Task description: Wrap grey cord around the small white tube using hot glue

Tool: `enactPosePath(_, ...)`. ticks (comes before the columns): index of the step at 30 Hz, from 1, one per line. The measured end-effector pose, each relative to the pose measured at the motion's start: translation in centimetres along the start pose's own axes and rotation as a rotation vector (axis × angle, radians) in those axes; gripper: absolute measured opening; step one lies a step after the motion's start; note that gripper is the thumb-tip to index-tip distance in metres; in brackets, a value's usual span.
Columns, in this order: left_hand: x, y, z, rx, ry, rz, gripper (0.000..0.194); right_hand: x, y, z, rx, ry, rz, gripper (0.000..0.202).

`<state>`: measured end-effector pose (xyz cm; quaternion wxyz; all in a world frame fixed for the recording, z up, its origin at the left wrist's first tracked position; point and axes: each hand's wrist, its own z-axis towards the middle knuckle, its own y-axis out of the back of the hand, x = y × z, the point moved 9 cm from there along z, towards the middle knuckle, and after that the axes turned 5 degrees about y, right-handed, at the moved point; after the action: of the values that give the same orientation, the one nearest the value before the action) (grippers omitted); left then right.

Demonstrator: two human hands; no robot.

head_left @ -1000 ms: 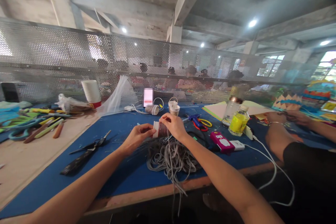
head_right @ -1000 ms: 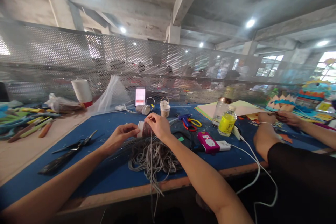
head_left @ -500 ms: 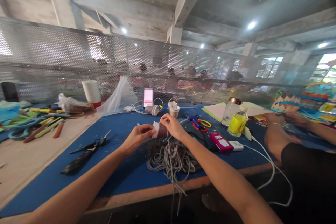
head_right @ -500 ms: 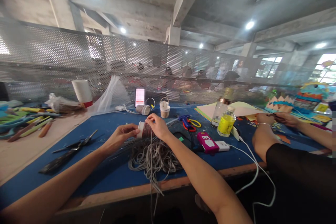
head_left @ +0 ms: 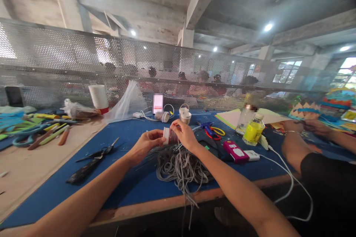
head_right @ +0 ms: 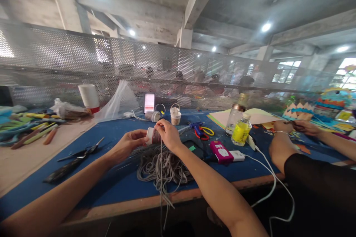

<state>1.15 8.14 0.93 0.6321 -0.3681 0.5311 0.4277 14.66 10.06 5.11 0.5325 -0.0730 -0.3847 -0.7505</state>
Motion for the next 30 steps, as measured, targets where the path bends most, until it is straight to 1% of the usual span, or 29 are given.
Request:
enactPosePath(5,0.3,0.2,-0.2,-0.033,0.062,-0.108,0.022,0.7,0.1,-0.1,0.007,0.021,-0.045,0.023)
enactPosePath(11,0.4,0.4,-0.2,-0.05,0.057,-0.137,0.018,1.4,0.0,-0.3,0.029,0.053,-0.104,0.02)
enactPosePath(16,0.9,0.2,0.0,-0.025,0.101,-0.204,0.017,1.4,-0.2,-0.4,0.039,0.06,-0.139,0.018)
enactPosePath(23,0.8,0.4,-0.1,-0.044,0.104,-0.224,0.016,1.4,-0.3,-0.4,0.04,0.06,-0.174,0.016)
enactPosePath(30,0.5,0.3,-0.2,-0.049,0.097,-0.184,0.015,1.7,-0.2,-0.4,0.05,0.06,-0.21,0.015)
